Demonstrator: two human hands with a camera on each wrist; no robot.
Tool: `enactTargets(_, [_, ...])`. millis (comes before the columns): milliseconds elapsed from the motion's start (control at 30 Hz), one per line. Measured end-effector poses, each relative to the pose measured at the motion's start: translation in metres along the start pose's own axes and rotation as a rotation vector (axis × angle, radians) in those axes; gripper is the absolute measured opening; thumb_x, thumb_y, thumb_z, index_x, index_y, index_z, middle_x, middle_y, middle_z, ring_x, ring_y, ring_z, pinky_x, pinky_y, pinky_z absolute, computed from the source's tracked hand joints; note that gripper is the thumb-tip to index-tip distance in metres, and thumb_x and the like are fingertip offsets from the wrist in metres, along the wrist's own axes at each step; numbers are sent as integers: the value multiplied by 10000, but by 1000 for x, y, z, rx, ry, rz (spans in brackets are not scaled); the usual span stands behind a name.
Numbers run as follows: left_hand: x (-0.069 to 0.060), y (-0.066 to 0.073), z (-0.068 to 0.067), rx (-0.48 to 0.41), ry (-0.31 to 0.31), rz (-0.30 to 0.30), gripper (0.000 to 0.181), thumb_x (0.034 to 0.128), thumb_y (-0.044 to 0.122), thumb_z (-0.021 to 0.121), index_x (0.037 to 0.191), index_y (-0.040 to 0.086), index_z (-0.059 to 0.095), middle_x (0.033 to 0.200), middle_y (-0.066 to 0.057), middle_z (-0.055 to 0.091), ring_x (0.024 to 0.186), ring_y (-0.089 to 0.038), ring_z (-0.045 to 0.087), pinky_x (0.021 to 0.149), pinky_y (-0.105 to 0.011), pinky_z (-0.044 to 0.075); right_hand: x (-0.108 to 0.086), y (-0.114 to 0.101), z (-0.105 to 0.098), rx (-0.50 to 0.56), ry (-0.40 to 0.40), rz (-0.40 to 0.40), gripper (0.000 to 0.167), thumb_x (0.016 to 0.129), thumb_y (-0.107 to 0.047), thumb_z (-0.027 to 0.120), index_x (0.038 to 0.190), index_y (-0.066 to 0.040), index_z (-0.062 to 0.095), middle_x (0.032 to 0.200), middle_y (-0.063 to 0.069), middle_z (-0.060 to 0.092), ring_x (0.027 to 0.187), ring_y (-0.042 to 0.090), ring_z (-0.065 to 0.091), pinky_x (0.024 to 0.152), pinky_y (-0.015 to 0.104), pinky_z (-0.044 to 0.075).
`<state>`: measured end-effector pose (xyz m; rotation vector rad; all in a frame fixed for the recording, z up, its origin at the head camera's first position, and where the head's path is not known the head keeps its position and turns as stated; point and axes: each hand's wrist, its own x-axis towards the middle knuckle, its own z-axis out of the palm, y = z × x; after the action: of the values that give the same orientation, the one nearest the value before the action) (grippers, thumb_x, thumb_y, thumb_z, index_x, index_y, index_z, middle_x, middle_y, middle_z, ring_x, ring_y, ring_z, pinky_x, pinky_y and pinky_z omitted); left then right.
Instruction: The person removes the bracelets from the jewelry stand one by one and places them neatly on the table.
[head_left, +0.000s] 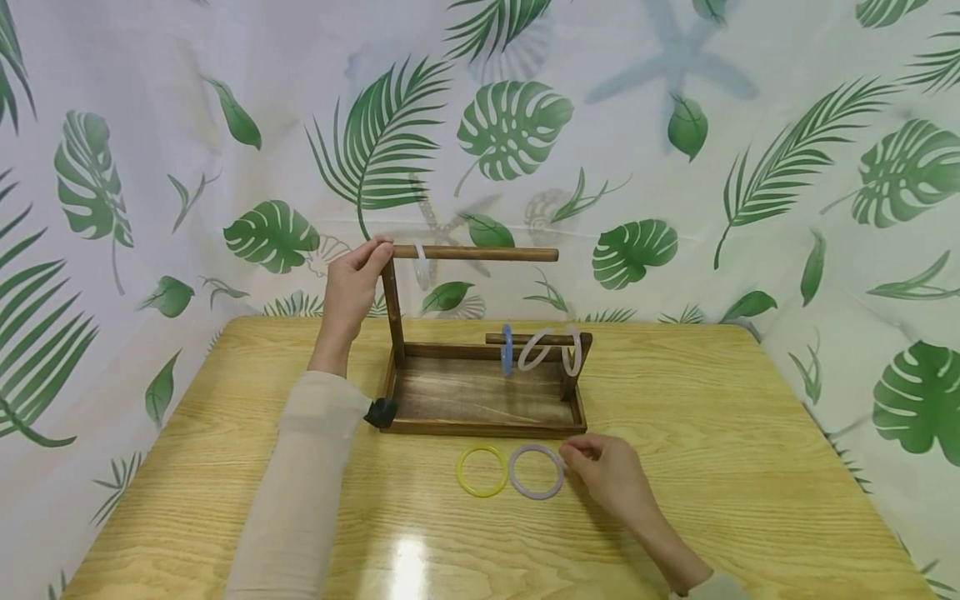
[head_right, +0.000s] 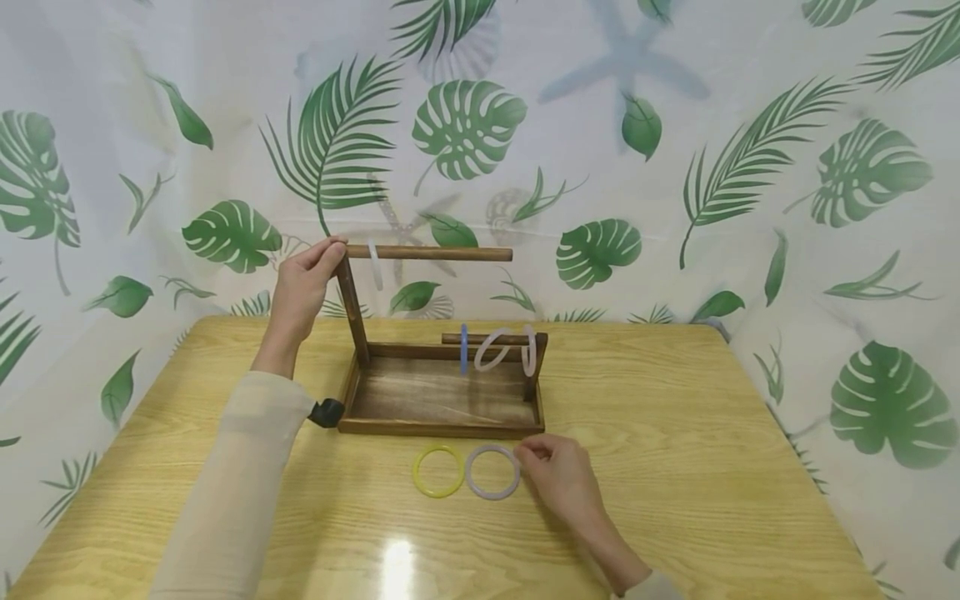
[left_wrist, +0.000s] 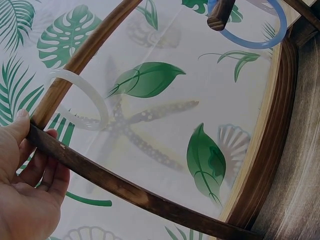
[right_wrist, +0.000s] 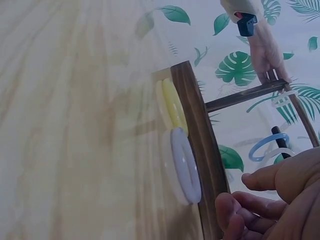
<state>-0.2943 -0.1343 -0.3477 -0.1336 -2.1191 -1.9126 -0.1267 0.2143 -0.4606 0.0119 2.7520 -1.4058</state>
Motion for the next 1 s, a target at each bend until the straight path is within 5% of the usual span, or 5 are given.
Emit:
enactTargets(333, [0,0,0,10,2,0,470,1045,353,643,1391,35,655,1470,-81,590,1388,-226,516,1150,-360,415,5,-17,-8,53,25,-2,226,1013,-174,689,1137,-1,764,971,126,764,744,263,703,445,241,382])
enactTargets(667, [0,0,0,-4,-3,-4,463,1044,350,646,1395,47,654,1472,-75,588,1397,-217,507,1156,-356,406,8,-37,-15,85,44,-70,267,1012,-198,702,1189,-4,750,890,93,758,767,313,709,438,255,317])
enactTargets(1000, [1,0,1,-15,-4,-7,432,1046,330,646,1389,68,663,1472,-60,590,1400,-210,502,1155,-356,408,12,-59,-20,171,59,-117,251,1006,-174,710,1184,0,750,959,106,767,755,255,731,718,335,623])
